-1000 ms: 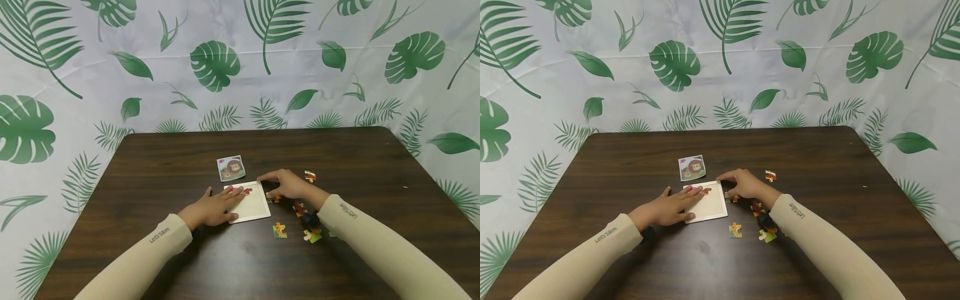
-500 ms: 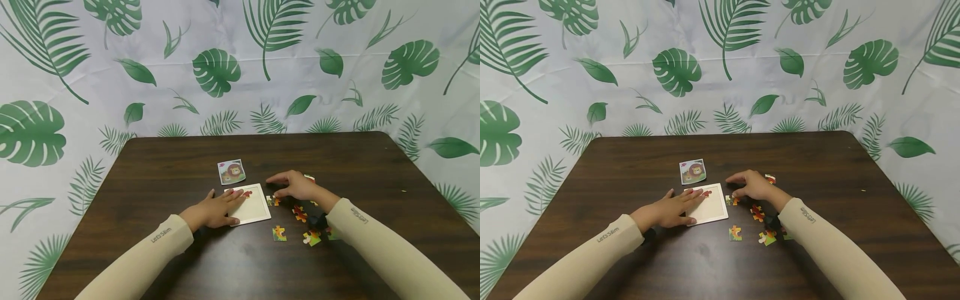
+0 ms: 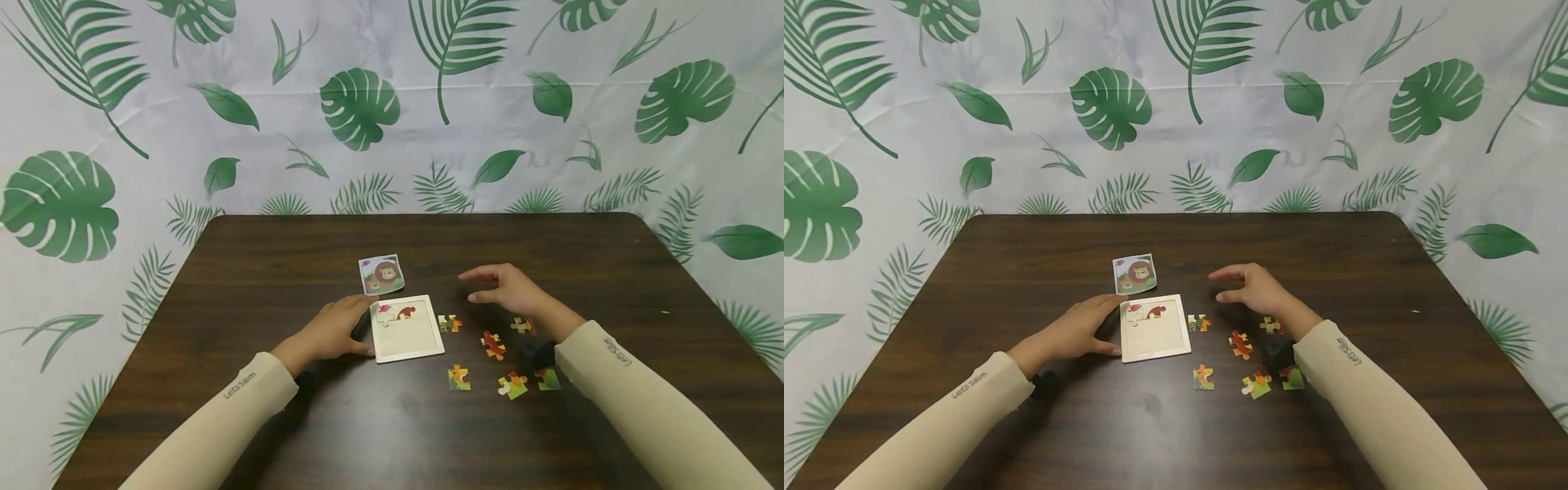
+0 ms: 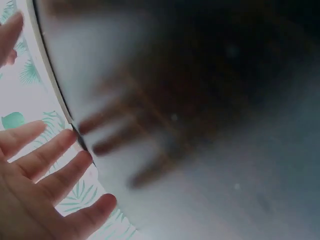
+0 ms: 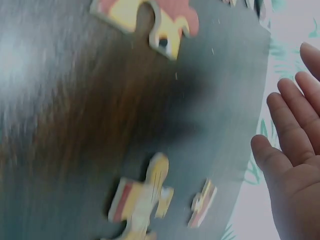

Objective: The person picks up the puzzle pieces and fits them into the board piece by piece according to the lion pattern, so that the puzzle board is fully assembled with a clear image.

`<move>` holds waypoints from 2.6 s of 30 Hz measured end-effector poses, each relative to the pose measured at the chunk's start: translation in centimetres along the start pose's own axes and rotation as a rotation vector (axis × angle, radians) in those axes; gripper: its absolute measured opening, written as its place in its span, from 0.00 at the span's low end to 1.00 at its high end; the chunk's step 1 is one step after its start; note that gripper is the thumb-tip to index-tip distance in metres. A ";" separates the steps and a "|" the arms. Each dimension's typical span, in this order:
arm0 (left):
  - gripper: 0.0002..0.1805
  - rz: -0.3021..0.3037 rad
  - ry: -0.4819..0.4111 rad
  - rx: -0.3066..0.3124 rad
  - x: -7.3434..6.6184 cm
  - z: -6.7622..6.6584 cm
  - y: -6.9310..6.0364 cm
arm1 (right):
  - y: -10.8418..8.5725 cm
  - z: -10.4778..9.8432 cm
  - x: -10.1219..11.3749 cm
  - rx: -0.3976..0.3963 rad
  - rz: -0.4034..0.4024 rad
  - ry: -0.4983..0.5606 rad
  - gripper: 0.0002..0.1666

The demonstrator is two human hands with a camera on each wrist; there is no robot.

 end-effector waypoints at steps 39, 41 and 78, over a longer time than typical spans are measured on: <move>0.48 -0.082 -0.083 0.047 0.7 0.7 0.1 | -1.6 -4.5 -5.5 -0.190 0.100 -0.297 0.26; 0.48 -0.082 -0.081 0.048 0.7 0.8 0.1 | -1.5 -4.3 -5.4 -0.191 0.085 -0.318 0.25; 0.50 -0.108 0.000 0.031 0.5 0.6 -0.4 | 1.4 2.1 3.7 -0.090 -0.071 -0.391 0.21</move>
Point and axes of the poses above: each hand's wrist, its own y-axis towards the middle knuckle, its own z-axis out of the palm, x = y × z, the point moved 6 cm from there along y, towards the middle knuckle, and after that the axes turned 2 degrees about z, right-handed, at the moved point
